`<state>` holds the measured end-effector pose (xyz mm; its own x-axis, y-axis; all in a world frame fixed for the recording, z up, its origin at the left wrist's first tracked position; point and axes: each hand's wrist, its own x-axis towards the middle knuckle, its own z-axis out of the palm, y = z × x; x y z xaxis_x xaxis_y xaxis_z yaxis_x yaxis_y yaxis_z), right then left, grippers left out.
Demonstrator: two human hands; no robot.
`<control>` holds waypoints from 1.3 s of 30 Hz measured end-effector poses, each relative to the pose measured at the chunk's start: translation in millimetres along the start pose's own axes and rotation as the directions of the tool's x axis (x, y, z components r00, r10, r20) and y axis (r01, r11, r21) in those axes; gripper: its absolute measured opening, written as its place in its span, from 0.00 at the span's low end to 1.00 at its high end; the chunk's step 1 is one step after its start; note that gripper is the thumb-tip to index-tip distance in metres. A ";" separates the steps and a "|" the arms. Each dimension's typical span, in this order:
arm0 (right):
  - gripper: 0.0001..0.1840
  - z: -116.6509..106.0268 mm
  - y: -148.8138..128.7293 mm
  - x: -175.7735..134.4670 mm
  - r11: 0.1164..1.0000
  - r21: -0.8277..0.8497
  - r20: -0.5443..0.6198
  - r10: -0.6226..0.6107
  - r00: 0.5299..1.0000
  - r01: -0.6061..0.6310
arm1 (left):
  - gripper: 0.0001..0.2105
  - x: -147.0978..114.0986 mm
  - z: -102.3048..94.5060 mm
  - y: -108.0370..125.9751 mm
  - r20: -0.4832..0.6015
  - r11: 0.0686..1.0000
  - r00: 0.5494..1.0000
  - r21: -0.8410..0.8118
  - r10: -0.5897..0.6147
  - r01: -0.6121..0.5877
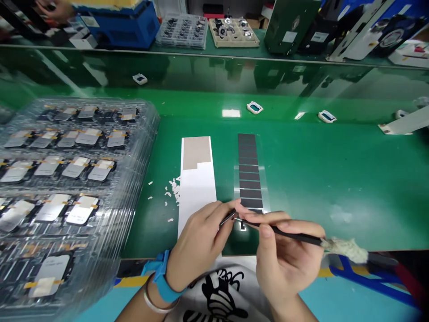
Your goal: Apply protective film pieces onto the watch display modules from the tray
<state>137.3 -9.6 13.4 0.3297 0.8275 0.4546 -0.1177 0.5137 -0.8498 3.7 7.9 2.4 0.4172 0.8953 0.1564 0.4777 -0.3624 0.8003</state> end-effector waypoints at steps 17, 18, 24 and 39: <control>0.18 3.5 16.0 -9.0 0.991 -0.119 -0.014 -0.059 0.998 0.057 | 0.21 3.5 -4.4 4.3 0.029 0.989 1.000 -0.144 -0.007 0.011; 0.18 3.1 16.2 -9.1 0.991 -0.122 -0.014 -0.063 0.998 0.061 | 0.21 3.3 -4.3 3.7 0.032 0.988 1.000 -0.157 -0.001 0.005; 0.18 2.6 18.4 -7.7 0.991 -0.115 -0.009 -0.068 0.998 0.066 | 0.23 2.8 -2.7 1.0 0.014 0.986 1.000 -0.166 0.015 -0.013; 0.22 1.2 18.6 -8.5 0.992 -0.078 0.055 -0.096 0.994 0.100 | 0.24 1.4 -4.0 1.4 0.029 0.987 1.000 -0.162 0.006 -0.001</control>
<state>131.3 -6.8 -5.9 0.2874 0.7857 0.5478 -0.0106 0.5745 -0.8185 1.8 9.7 6.1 0.4425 0.8851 0.1441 0.3455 -0.3166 0.8834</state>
